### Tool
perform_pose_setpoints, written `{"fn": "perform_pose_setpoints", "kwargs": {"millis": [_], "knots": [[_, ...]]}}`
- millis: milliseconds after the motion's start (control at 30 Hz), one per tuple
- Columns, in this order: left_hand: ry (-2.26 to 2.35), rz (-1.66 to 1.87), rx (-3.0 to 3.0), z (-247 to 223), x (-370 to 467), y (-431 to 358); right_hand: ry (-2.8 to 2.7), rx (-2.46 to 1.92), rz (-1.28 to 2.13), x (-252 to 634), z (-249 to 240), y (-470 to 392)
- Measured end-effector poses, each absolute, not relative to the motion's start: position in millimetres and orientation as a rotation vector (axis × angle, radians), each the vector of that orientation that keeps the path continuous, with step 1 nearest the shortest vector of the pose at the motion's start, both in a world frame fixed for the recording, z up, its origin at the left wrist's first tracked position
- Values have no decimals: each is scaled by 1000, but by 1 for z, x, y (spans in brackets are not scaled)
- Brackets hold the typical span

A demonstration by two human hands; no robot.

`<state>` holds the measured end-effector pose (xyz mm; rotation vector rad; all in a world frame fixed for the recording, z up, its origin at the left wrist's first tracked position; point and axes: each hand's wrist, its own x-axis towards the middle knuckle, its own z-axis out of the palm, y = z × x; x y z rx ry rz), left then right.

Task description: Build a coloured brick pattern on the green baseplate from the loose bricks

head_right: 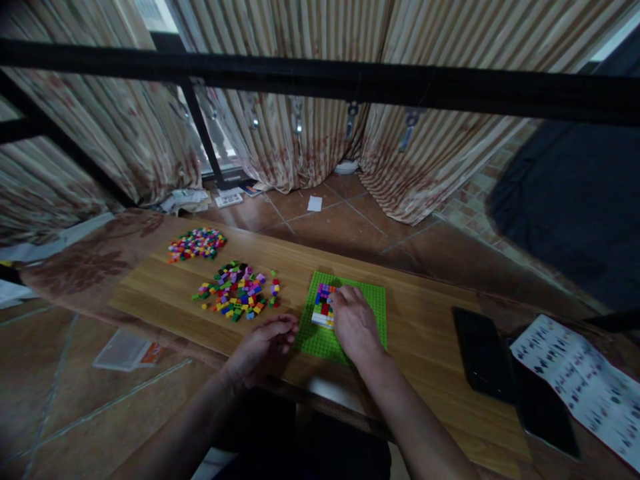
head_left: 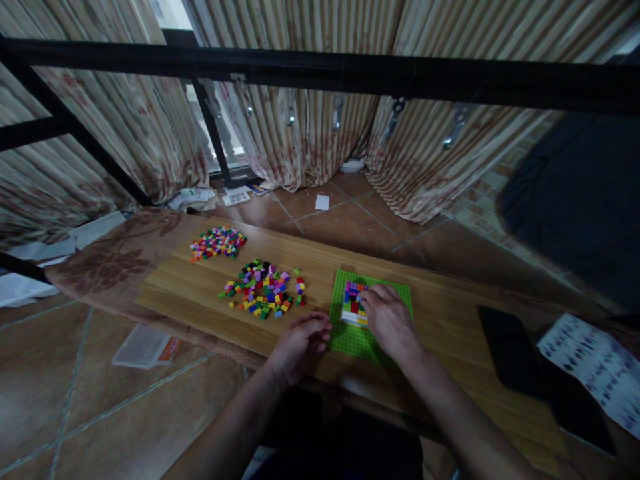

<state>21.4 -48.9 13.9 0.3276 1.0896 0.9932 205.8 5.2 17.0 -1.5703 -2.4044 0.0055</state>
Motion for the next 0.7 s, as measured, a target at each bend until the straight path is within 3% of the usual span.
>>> {"fn": "perform_pose_setpoints", "kwargs": {"millis": [533,700], "knots": [[1320,1099,1011,-2,40,8,-2732,-1769,-292,179,53,-1],[1498,928,1337,-2,51,17,-2789,-1736,-305,183,56,0]]}}
